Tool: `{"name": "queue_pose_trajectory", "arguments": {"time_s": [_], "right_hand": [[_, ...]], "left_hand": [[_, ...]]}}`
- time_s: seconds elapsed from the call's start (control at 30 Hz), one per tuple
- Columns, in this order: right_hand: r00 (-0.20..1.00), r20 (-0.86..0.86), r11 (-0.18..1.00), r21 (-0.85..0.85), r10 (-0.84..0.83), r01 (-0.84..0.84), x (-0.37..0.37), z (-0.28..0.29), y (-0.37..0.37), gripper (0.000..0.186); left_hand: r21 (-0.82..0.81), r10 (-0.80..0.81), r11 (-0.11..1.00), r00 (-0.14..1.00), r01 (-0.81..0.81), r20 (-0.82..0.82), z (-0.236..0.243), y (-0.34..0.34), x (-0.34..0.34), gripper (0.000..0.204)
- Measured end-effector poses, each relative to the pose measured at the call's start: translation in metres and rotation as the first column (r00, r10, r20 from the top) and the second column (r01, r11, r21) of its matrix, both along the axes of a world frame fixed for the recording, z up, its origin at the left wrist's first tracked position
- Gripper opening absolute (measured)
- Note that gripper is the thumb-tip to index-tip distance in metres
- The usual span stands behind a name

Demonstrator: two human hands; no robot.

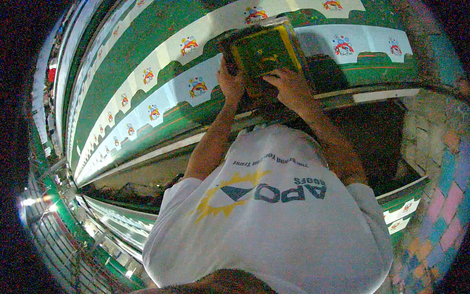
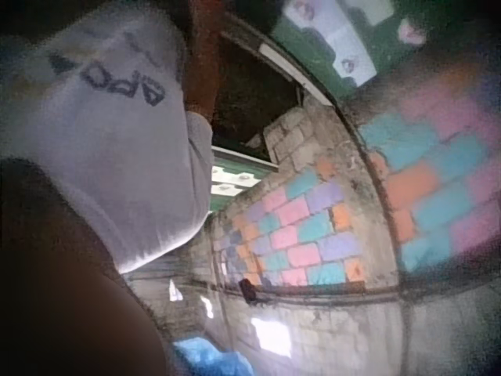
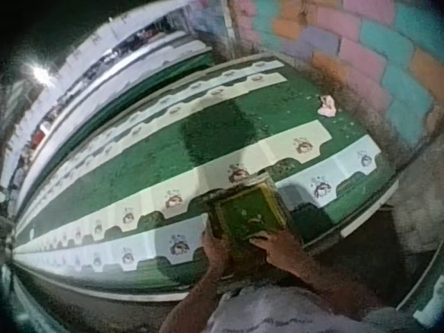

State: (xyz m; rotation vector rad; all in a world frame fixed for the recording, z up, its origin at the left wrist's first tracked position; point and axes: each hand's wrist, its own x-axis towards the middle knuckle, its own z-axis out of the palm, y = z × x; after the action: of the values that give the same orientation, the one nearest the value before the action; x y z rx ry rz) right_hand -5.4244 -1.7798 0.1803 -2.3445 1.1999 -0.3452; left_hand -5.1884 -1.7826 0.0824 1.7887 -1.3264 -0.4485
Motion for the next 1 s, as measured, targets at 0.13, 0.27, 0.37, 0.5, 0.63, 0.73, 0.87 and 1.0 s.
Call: {"name": "queue_pose_trajectory", "arguments": {"time_s": [0.13,0.27,0.37,0.5,0.63,0.73,0.87,1.0], "right_hand": [[0.997,0.027,0.997,-0.034,-0.067,0.068,0.017,-0.017,-0.029,0.059],[0.997,0.071,0.988,-0.150,-0.012,0.023,0.029,-0.023,-0.097,0.054],[0.983,-0.160,0.995,0.046,0.094,-0.088,0.036,-0.014,-0.151,0.049],[0.988,-0.108,0.994,0.001,0.107,-0.108,0.039,-0.007,-0.174,0.046],[0.985,-0.150,0.996,-0.009,0.085,-0.087,0.047,-0.014,-0.171,0.043],[0.986,-0.134,0.995,0.020,0.095,-0.094,0.040,-0.016,-0.159,0.043],[0.992,-0.114,0.992,0.125,0.048,-0.034,0.019,-0.011,-0.103,0.049],[0.991,-0.131,0.985,0.173,0.027,-0.004,0.005,0.003,-0.037,0.061]], "left_hand": [[0.079,0.047,0.996,0.999,-0.044,-0.028,0.003,0.001,-0.003,0.080],[0.028,-0.004,1.000,1.000,0.004,0.000,0.010,0.005,-0.004,0.081],[-0.024,-0.011,1.000,0.999,0.010,-0.033,0.014,0.005,-0.005,0.080],[-0.041,0.003,0.999,0.999,-0.006,-0.054,0.013,0.005,-0.006,0.079],[-0.067,-0.026,0.998,0.992,0.018,-0.123,0.009,0.005,-0.005,0.079],[-0.214,-0.029,0.976,0.999,0.037,0.041,0.006,0.005,-0.005,0.079],[-0.135,-0.035,0.990,0.999,0.032,-0.021,0.003,0.004,-0.004,0.082],[-0.053,-0.023,0.998,0.993,0.017,-0.112,0.004,0.003,-0.006,0.085]]}}
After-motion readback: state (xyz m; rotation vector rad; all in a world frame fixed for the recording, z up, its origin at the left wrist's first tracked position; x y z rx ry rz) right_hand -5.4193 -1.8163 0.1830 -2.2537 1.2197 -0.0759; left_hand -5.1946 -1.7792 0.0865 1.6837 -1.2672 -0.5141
